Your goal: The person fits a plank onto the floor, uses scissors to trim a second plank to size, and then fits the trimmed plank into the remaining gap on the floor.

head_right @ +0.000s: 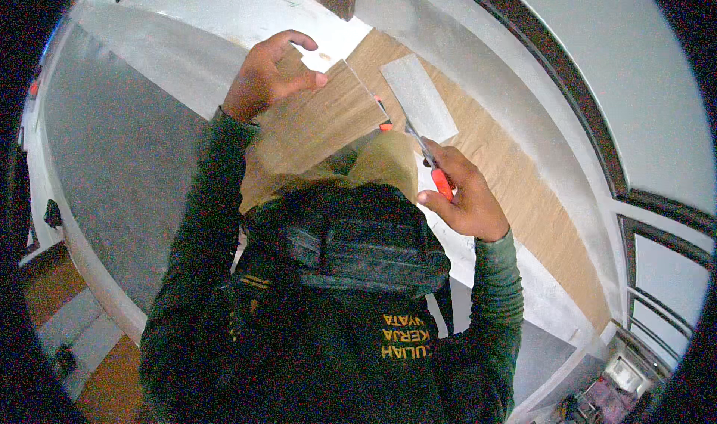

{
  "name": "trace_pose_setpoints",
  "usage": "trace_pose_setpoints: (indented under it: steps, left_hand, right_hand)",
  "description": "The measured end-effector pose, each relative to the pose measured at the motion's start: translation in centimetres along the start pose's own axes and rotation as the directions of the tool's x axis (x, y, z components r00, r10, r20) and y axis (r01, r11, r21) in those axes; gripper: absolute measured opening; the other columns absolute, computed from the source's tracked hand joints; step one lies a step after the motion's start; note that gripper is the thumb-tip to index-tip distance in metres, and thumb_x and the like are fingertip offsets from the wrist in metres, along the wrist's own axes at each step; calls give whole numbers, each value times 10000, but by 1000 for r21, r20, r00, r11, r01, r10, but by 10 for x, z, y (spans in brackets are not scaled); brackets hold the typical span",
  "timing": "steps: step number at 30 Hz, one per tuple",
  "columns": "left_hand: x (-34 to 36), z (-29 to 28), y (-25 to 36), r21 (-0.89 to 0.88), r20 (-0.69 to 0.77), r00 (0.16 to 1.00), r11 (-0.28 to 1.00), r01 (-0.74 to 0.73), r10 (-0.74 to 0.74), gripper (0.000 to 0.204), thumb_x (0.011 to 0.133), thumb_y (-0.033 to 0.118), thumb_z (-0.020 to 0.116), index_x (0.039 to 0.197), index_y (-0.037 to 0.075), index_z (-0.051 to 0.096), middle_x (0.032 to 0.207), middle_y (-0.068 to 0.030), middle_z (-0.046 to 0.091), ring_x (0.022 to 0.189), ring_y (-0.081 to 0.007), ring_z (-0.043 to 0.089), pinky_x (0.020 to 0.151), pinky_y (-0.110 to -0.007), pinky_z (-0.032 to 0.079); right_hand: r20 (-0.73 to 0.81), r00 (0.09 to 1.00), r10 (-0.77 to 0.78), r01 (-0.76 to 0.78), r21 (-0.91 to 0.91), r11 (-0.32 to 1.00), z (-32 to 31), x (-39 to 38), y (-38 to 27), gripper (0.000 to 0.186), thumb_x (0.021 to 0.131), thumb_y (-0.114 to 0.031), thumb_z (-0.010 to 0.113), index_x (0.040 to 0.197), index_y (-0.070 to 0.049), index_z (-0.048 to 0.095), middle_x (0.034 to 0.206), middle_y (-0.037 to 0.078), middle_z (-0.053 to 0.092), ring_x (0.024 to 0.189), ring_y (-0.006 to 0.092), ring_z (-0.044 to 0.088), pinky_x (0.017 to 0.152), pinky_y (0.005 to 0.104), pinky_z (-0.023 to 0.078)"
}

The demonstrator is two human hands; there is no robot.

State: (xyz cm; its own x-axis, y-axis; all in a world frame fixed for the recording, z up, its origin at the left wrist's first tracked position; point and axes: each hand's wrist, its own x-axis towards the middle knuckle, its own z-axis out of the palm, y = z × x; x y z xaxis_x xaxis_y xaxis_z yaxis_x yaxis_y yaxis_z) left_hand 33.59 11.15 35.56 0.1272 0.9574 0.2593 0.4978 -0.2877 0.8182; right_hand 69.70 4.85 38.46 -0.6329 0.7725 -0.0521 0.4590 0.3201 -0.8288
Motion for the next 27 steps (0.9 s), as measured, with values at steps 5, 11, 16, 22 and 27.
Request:
trace_pose_setpoints:
  steps: [5,11,16,22,27]
  left_hand:
    - [0,4,-3,26,-3,1000,1000,12,-12,484,685,352,901,1002,63,677,832,-81,688,726,-186,639,695,-318,524]
    - [-2,3,4,-37,9,999,998,47,-47,472,683,326,907,995,57,677,829,-66,684,722,-167,630,695,-313,523]
    - [-1,4,-3,37,-58,988,989,-141,143,448,706,288,889,1035,89,659,757,3,617,686,-103,551,643,-274,463]
    - [-2,1,-1,-43,-8,1000,999,-26,26,468,695,306,901,1005,49,664,736,-20,622,660,-115,562,624,-281,483]
    - [-7,0,8,-93,38,994,990,104,-101,462,710,281,897,1034,62,652,631,18,562,585,-71,507,555,-255,442]
  right_hand:
    - [69,998,3,3,-89,996,1,11,-5,742,821,-259,768,1430,33,460,1135,193,589,1062,301,575,963,400,444]
    - [65,998,-7,23,-252,968,-2,18,-17,749,817,-271,777,1429,26,462,1143,224,572,1030,351,578,936,411,458]
    - [40,996,-82,91,-337,937,2,23,-25,719,848,-348,734,1414,7,466,1103,260,586,1013,443,592,868,474,497]
    - [1,997,-83,80,-309,948,4,24,-28,711,849,-336,731,1417,-1,465,1073,250,580,970,430,592,840,479,496]
    - [11,999,-48,49,-295,954,6,28,-32,705,842,-326,733,1409,0,468,1062,245,580,949,431,590,827,481,492]
